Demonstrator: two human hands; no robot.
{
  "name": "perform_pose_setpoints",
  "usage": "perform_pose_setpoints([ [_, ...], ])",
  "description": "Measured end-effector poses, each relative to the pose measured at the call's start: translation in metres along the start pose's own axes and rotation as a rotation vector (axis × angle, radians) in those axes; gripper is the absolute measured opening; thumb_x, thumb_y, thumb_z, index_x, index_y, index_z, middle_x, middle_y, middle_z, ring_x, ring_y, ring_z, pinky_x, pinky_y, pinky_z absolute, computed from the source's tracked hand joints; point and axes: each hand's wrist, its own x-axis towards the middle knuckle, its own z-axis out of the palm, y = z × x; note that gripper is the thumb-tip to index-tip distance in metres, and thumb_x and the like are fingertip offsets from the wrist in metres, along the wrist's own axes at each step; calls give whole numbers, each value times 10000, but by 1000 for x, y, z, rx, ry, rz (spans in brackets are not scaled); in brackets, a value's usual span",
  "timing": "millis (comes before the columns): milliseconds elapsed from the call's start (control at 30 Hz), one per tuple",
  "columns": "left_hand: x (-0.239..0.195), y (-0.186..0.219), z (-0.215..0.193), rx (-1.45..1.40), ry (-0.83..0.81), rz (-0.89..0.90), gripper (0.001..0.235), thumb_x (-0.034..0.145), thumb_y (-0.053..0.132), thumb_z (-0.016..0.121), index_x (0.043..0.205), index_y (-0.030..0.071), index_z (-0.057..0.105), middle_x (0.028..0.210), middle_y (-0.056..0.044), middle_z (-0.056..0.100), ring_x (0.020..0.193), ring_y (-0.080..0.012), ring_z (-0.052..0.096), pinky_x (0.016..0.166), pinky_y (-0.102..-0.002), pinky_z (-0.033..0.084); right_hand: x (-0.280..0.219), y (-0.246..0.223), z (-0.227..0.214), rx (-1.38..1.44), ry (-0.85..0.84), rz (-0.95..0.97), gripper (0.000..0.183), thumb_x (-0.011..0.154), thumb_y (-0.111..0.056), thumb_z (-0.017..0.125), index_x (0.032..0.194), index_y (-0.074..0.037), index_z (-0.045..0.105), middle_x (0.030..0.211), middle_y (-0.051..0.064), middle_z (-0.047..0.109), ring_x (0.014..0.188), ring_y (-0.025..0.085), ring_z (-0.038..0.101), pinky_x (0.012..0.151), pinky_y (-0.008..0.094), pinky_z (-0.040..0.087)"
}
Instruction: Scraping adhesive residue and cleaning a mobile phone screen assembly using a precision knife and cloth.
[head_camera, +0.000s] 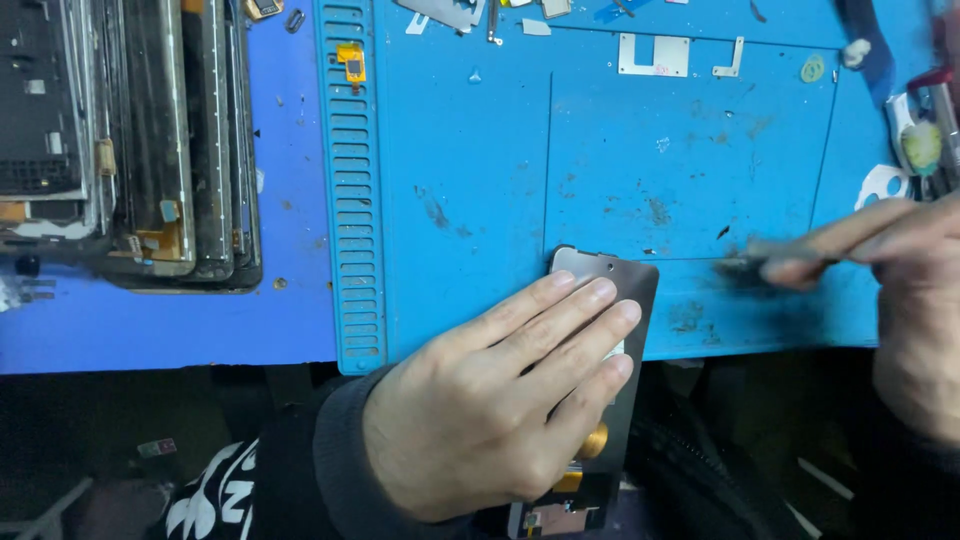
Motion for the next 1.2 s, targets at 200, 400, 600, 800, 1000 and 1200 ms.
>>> perform_pose_setpoints([
  [200, 2, -3, -34, -68, -25, 73, 239, 992, 95, 651, 1152, -67, 725, 1364, -233, 660, 1343, -371, 625, 1196, -519, 483, -69, 47, -68, -672, -194, 455, 428, 1153, -170, 550, 752, -46, 466, 651, 129, 474, 479, 241, 385, 496, 381, 287],
  [400, 5, 3, -71, -12, 44, 106, 192, 927, 78, 676, 1060, -45, 738, 1207, -203, 718, 1188, -337, 696, 1061, -558, 525, -36, 9, -50, -830, -282, -11, 234, 873, -238, 791, 768, -77, 657, 638, 41, 586, 530, 130, 567, 475, 297, 444],
  [600, 1, 7, -94, 97, 44, 121, 274, 917, 106, 651, 1152, -4, 735, 1228, -185, 711, 1233, -334, 671, 1079, -571, 496, -25, -2, -61, -1208, -198, -99, 284, 937, -363, 758, 836, -113, 671, 640, 85, 589, 585, 230, 625, 554, 372, 485],
  [800, 1, 14, -96, 171, 6, 122, 377, 905, 180, 539, 1193, 13, 716, 1249, -179, 705, 1274, -338, 652, 1111, -573, 466, -10, -45, -43, -1298, -155, 46, 360, 909, -482, 693, 866, -125, 712, 719, 47, 707, 639, 279, 689, 537, 422, 534],
  [1000, 0, 10, -93, 232, 39, 80, 366, 892, 164, 572, 1199, 36, 724, 1260, -154, 710, 1274, -329, 655, 1125, -562, 455, -27, -38, -76, -1210, 7, 139, 373, 865, -509, 780, 897, -142, 723, 816, 34, 722, 726, 262, 707, 604, 413, 552],
  [1200, -11, 15, -97, 241, 76, 148, 382, 890, 125, 604, 1247, 45, 711, 1306, -143, 705, 1300, -327, 652, 1119, -574, 483, 8, -14, -82, -1429, 423, -385, 389, 1075, -494, 626, 1239, -143, 589, 1218, 81, 654, 1101, 275, 642, 950, 431, 552],
])
